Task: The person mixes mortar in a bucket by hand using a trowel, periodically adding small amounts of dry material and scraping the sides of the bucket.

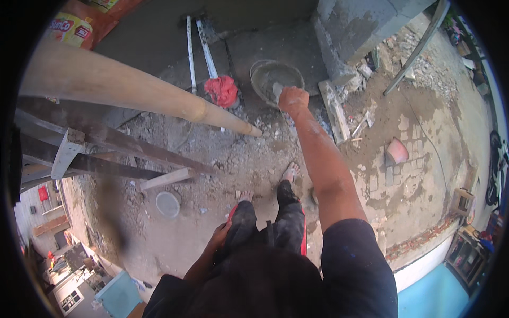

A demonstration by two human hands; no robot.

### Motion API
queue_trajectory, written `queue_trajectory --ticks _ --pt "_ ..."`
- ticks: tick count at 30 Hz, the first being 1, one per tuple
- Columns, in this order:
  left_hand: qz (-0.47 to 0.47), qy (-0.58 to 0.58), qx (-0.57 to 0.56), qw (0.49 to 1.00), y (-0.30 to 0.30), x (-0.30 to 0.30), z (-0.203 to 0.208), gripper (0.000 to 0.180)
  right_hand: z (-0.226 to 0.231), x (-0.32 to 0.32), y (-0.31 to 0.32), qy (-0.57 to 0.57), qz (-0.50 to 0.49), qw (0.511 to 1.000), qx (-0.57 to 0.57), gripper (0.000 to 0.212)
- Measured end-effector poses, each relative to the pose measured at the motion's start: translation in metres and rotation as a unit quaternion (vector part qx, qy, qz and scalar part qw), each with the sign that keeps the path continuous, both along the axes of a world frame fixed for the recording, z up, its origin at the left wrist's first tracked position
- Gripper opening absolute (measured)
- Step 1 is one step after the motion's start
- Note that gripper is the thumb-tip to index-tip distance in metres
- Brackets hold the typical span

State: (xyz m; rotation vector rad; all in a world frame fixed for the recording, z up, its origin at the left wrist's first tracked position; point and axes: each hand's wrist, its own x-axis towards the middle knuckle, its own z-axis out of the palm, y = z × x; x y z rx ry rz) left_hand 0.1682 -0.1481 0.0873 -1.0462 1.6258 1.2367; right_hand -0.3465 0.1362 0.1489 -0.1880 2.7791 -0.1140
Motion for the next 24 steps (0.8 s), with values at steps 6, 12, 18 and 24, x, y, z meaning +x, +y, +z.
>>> queue_trajectory --ticks 6,12,18,24 --pt "-0.045 -0.033 -0.036 0.998 0.037 -0.031 -0.013 0.073 -0.011 0.07 0.058 -0.01 -0.102 0.985 -0.14 0.037" --pt "-0.155 -0.042 -0.017 0.987 0.091 -0.137 0.025 0.065 -0.083 0.214 0.19 0.044 -0.299 0.932 -0.202 0.035" --pt "-0.313 -0.055 -0.088 0.944 0.088 -0.173 -0.008 0.08 -0.129 0.362 0.282 -0.022 -0.541 0.838 -0.066 0.03" --pt "-0.563 -0.006 -0.188 0.804 0.119 -0.214 -0.009 0.094 -0.116 0.467 0.285 -0.051 -0.685 0.727 -0.018 0.035"
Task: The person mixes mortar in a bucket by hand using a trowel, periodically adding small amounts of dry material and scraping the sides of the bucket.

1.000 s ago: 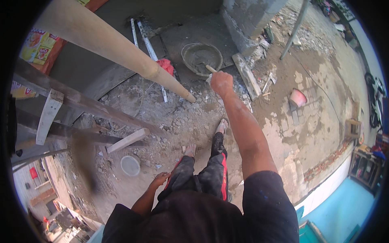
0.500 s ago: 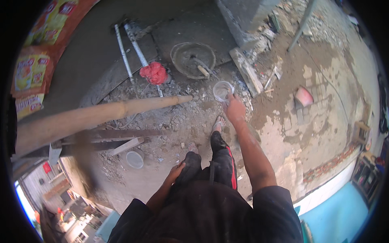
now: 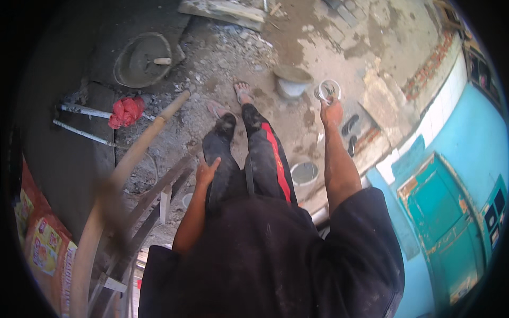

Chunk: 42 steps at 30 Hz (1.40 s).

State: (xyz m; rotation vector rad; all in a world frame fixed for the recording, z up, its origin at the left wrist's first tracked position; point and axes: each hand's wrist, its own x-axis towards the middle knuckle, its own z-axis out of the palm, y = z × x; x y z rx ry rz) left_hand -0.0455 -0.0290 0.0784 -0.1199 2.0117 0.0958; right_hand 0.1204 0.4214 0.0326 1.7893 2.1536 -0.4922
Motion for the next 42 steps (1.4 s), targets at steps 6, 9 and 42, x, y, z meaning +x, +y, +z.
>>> queue_trajectory --ticks 6,9,42 --pt "-0.045 -0.014 0.007 0.999 -0.012 -0.029 -0.013 0.1 0.039 0.015 -0.08 -0.09 0.079 0.991 -0.066 0.04" --pt "-0.03 -0.034 0.009 0.999 -0.031 -0.034 -0.019 0.1 0.048 -0.038 -0.105 -0.036 0.201 0.976 -0.076 0.037" --pt "0.057 -0.103 0.241 0.963 -0.1 -0.031 -0.025 0.073 0.081 0.245 -0.216 -0.048 -0.206 0.976 -0.049 0.038"
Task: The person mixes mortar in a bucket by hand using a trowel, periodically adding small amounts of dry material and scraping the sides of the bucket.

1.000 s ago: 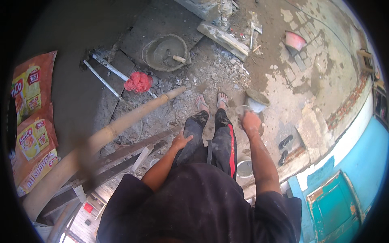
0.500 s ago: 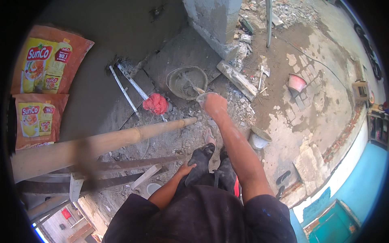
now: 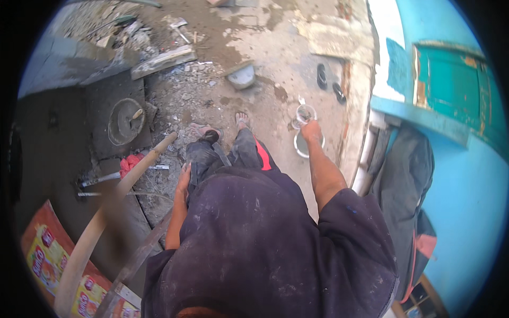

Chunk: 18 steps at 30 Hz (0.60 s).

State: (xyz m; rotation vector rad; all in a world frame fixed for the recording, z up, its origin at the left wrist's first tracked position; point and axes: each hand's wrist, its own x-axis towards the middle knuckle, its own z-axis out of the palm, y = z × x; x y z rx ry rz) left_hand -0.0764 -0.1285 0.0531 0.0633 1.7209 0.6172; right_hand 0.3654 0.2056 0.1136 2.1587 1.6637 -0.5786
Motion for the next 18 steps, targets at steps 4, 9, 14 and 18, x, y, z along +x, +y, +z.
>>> queue_trajectory --ticks 4,9,14,18 --pt "-0.095 0.066 -0.042 0.992 0.067 0.014 0.041 0.076 0.017 0.108 -0.043 0.032 -0.196 0.979 0.036 0.042" --pt "-0.142 0.055 -0.074 0.986 0.102 0.04 0.079 0.084 -0.018 0.17 -0.083 0.053 -0.339 0.939 0.02 0.049" --pt "-0.219 0.158 -0.042 0.962 0.15 0.037 0.091 0.097 -0.106 0.226 -0.097 0.122 -0.296 0.931 0.174 0.052" --pt "-0.127 0.203 -0.086 0.967 0.103 0.013 0.099 0.101 -0.032 0.036 -0.072 0.358 -0.243 0.887 -0.162 0.024"
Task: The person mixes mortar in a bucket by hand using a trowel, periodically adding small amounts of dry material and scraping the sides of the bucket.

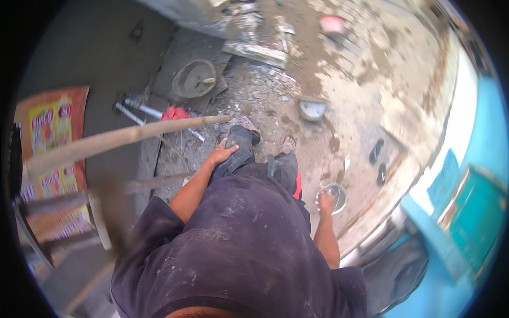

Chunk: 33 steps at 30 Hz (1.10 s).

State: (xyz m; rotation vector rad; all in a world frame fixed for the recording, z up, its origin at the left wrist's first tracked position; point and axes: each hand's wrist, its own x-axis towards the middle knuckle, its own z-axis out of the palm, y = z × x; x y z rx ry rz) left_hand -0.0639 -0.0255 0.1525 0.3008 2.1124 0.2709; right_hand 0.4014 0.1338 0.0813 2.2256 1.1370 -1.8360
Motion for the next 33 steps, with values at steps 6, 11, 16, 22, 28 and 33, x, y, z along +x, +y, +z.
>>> queue_trajectory --ticks 6,11,16,22,28,33 --pt "0.139 -0.021 0.112 0.984 -0.04 0.01 -0.014 0.098 0.018 -0.169 0.087 -0.014 0.335 0.942 0.013 0.025" --pt "0.309 -0.134 0.164 0.927 -0.073 0.018 -0.058 0.099 -0.021 -0.256 0.184 -0.042 0.582 0.783 0.217 0.035" --pt "0.387 -0.273 0.096 0.876 -0.044 -0.062 -0.042 0.095 0.035 -0.443 0.195 -0.059 0.702 0.662 0.256 0.033" --pt "0.286 -0.121 -0.077 0.947 -0.011 -0.042 -0.129 0.107 -0.013 -0.642 0.113 0.013 0.805 0.523 0.28 0.035" --pt "0.332 -0.161 -0.163 0.915 0.052 -0.098 -0.121 0.121 -0.108 -0.784 0.061 0.003 0.859 0.448 0.245 0.044" --pt "0.45 -0.037 -0.215 0.866 0.055 -0.1 -0.165 0.099 -0.206 -0.83 -0.001 0.014 0.877 0.411 0.249 0.067"
